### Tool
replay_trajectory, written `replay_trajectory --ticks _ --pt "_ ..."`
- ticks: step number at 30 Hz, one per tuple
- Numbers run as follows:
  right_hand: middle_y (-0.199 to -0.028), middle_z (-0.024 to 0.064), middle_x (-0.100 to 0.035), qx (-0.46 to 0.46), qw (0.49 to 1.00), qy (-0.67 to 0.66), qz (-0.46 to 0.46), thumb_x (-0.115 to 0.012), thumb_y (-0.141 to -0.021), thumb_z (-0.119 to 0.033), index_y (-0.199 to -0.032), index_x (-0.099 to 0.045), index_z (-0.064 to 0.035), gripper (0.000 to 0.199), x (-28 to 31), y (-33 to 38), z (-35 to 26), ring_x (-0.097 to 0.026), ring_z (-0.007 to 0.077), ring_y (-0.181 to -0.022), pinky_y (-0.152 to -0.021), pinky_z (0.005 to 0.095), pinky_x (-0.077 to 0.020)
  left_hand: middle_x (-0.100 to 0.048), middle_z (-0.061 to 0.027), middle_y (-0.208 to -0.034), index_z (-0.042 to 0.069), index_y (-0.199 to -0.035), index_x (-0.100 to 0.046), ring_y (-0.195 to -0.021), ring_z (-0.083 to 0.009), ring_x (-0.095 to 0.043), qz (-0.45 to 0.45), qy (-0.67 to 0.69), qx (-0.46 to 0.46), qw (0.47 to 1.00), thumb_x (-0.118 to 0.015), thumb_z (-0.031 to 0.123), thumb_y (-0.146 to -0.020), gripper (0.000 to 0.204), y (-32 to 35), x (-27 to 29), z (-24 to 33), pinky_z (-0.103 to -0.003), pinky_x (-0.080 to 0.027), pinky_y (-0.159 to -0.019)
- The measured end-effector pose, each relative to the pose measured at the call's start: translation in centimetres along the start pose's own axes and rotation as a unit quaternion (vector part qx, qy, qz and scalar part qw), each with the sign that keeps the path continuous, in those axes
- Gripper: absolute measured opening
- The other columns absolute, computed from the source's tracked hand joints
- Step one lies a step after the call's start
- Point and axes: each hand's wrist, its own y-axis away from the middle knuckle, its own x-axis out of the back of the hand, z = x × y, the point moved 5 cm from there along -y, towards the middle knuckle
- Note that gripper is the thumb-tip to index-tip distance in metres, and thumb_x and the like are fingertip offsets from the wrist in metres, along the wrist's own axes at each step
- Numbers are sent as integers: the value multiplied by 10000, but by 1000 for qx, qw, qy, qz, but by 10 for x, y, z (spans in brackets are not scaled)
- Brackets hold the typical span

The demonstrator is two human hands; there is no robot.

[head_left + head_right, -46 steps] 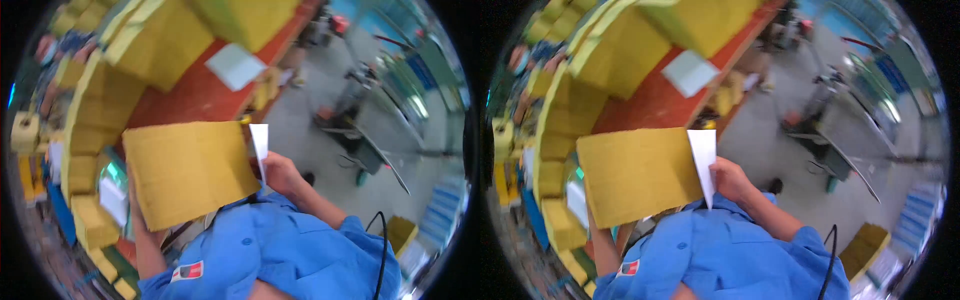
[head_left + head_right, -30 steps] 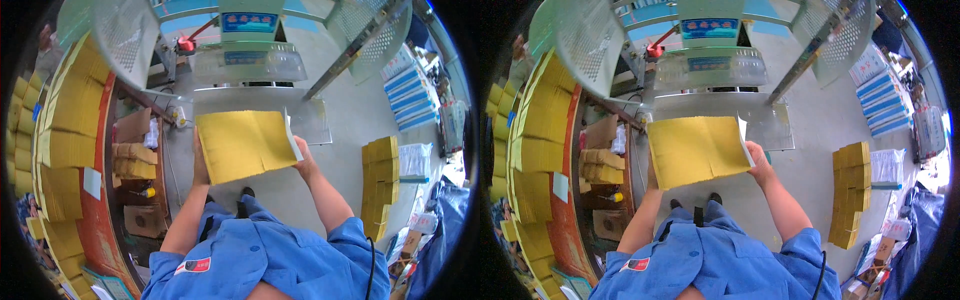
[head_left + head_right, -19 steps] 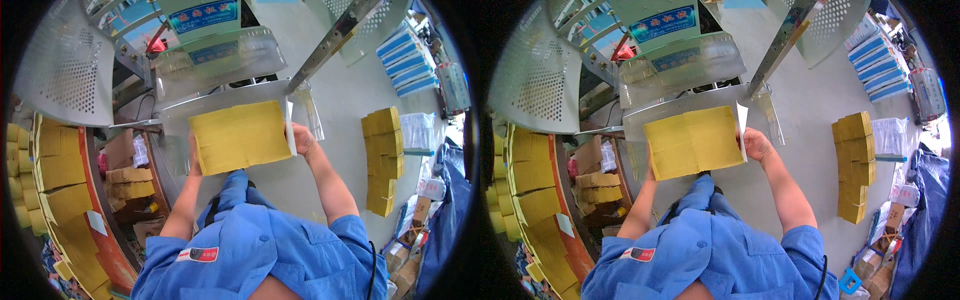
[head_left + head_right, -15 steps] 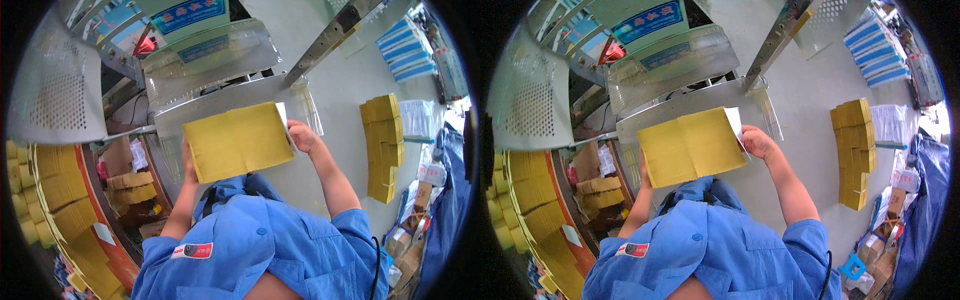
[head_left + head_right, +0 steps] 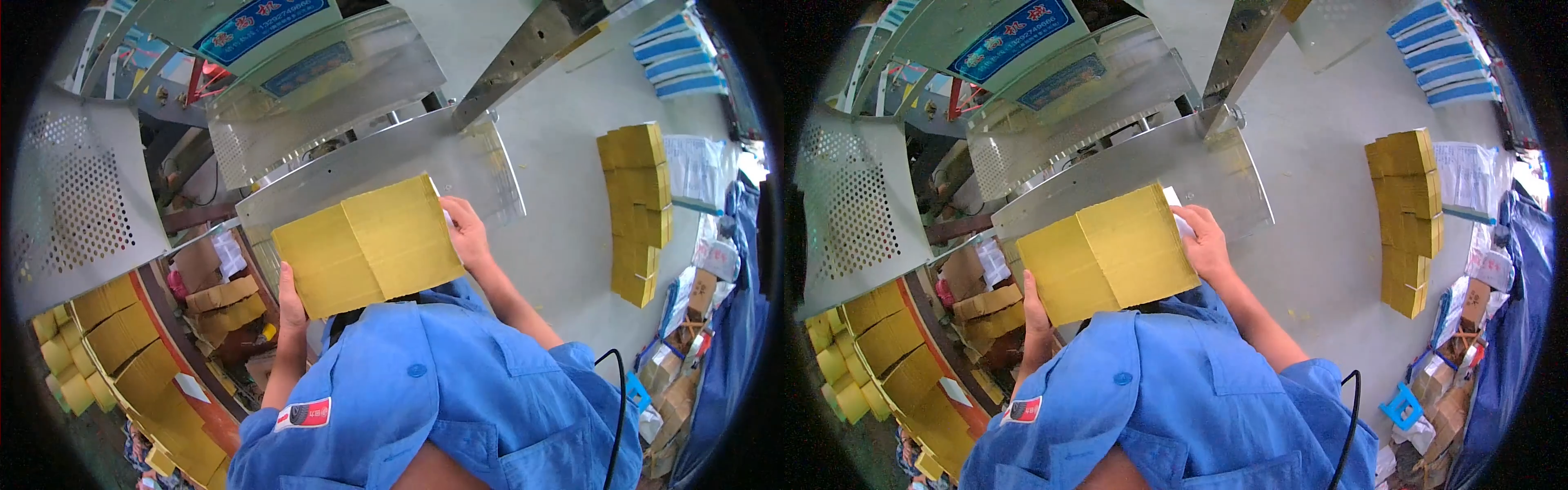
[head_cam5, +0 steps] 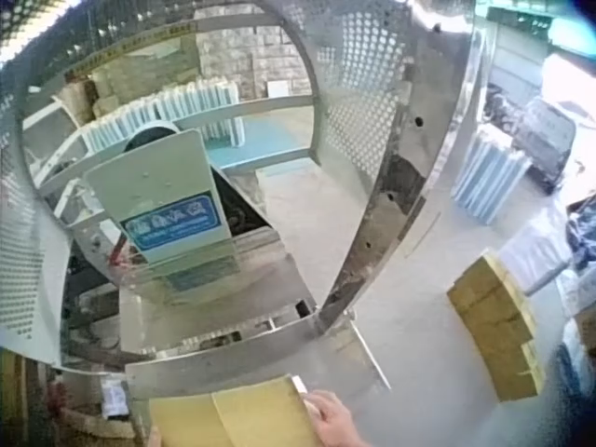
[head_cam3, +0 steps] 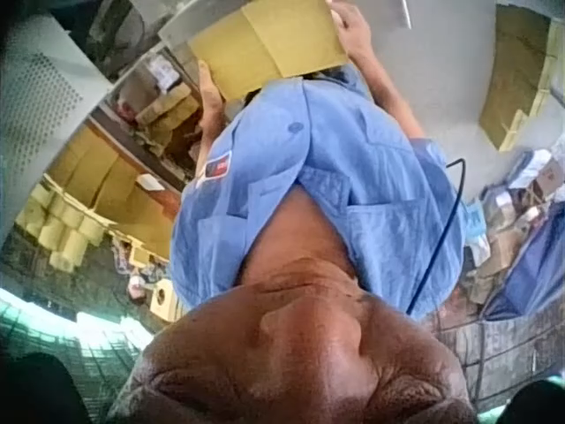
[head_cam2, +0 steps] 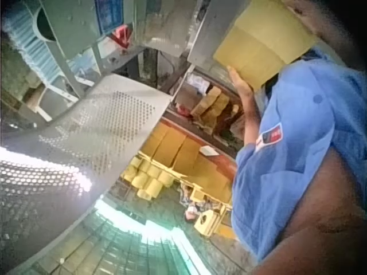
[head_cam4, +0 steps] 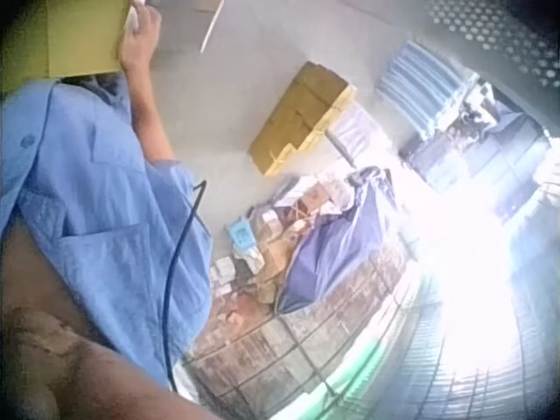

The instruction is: Measure, sort, and package stacks of yellow paper blocks using a scale and a strapping machine.

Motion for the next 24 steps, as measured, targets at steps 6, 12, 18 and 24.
replay_trajectory --ticks 6,12,18,24 --pt "-1290 157 -528 42 997 13 -69 -520 -738 24 -1222 -628 -132 519 10 -1 -9 -546 298 -1163 -923 355 -473 -559 -129 -1267 4 -1350 -449 -1132 -241 -565 56 12 -14 998 -345 490 -1020 597 5 -10 -1 -353 -460 -959" --pt "-1295 143 -539 70 994 -14 -81 -531 -790 7 -1218 -629 -110 454 16 -1 -12 -553 246 -1162 -910 329 -488 -572 -131 -1241 4 -1330 -468 -1114 -228 -570 72 -20 -17 997 -352 462 -1019 565 5 -13 6 -344 -465 -947" --pt "-1178 66 -612 -122 934 -277 -190 -510 -978 -173 -1279 -575 -53 330 7 -3 -5 -572 134 -1042 -879 286 -488 -561 -145 -1273 3 -1350 -450 -1145 -246 -563 69 -101 23 992 -354 469 -1015 583 4 -7 15 -366 -460 -971" --pt "-1272 79 -559 -118 961 -194 -158 -399 -1036 -313 -1337 -513 -32 427 2 2 -32 -517 151 -1137 -975 290 -420 -547 -146 -1305 -25 -1356 -447 -1183 -246 -533 -37 -168 97 980 -480 407 -973 578 9 -12 33 -363 -398 -1022"
